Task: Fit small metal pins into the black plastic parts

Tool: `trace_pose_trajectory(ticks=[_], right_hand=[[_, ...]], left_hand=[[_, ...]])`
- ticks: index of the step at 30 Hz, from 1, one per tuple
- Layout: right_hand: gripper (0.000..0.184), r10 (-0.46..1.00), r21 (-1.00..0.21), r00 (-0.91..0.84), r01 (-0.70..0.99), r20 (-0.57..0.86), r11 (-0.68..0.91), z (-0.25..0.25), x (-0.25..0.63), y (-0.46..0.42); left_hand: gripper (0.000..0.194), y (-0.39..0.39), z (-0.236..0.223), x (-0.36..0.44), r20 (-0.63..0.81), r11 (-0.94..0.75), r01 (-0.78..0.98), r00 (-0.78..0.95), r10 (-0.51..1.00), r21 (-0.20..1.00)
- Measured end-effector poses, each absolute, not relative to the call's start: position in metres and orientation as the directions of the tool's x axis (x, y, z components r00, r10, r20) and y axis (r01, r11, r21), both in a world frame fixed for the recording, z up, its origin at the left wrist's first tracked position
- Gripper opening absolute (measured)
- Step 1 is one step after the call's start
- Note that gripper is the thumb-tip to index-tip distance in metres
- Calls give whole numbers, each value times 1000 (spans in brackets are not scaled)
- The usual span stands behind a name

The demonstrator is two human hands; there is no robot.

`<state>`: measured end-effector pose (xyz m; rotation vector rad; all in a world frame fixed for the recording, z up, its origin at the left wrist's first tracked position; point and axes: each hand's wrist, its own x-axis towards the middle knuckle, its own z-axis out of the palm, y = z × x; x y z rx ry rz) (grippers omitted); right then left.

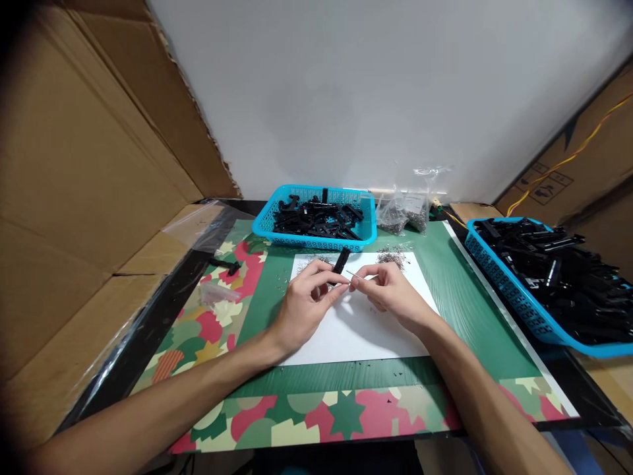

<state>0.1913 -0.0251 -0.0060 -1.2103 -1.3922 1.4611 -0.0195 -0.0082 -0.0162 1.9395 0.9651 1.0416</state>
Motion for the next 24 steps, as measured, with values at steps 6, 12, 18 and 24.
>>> trace_pose_trajectory(ticks=[6,12,18,24], right_hand=[[44,986,-965,-167,260,-11,33,0,189,-27],[45,984,-920,-155,365,88,139,1,187,-31],[39,986,-926,-126,346,110,148,-1,187,-30],[39,977,-906,-36,368,210,208,0,185,-34]], left_hand=[[19,-2,-16,-19,268,-374,199,416,869,906],[16,-1,-15,-19,276,-368,185,390,878,911],[15,0,-15,-19,273,-362,186,378,884,914],[28,-2,-11,-21,215,-305,139,447,868,942]])
